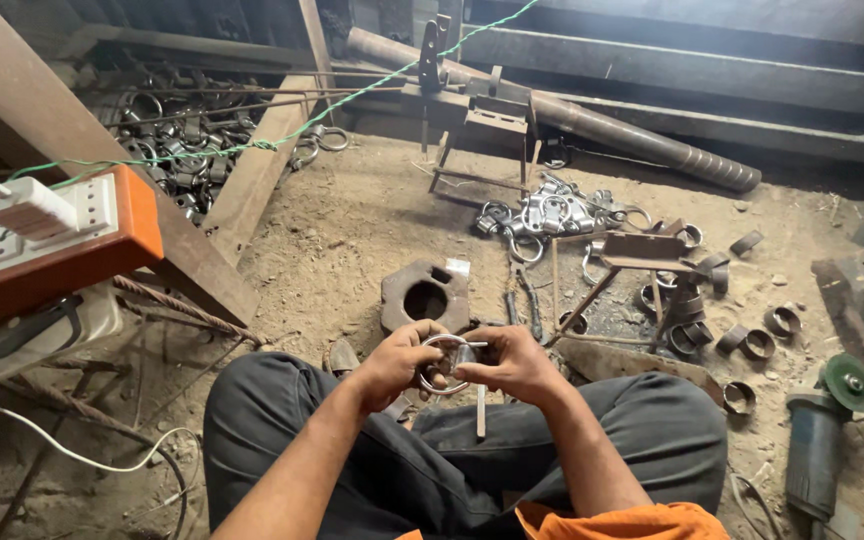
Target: The person sits on the floor and assembles metal shackle parts by hand. They insert a pin into a shackle body, then use a wrench to tighten the pin. The person repeats this process with multiple parts.
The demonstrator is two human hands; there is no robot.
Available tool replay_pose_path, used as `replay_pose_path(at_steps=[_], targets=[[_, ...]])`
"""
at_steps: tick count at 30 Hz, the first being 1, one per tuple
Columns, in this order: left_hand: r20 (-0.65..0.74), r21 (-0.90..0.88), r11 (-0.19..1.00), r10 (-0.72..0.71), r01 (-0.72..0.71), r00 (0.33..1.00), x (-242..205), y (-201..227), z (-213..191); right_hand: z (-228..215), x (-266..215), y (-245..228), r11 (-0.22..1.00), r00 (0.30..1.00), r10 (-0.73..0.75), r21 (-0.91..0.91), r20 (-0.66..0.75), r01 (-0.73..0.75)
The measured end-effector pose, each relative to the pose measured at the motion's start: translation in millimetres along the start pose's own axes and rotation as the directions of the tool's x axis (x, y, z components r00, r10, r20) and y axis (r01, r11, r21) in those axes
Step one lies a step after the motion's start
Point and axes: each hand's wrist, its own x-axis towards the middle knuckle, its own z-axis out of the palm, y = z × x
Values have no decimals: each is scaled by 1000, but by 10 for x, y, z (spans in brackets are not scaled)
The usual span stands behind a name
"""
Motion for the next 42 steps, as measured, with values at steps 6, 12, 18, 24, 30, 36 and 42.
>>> replay_pose_path(at_steps=[6,12,18,24,30,36,42], targets=[[-14,-36,999,29,-29,999,2,12,-147,-17,-50,-172,963,961,-259,-43,101,264],[35,87,996,21,-24,999,-35,21,-129,26,-65,-260,914,985,-170,-370,19,164],[69,372,927,-84,53,994,-145,116,-81,101,-83,-278,835,966,-246,-488,83,254],[229,307,950,-131,57,964,-145,114,-104,135,-79,-307,735,920,-362,-561,150,381],[207,411,911,-128,33,970,-157,126,-102,160,-82,-371,652,874,-455,-605,169,456],[239,401,902,67,-161,969,-108,98,-151,162,-88,-423,668,874,-459,-587,160,458],[177,463,871,89,-162,980,-156,136,-174,129,-59,-419,675,888,-444,-607,120,419]])
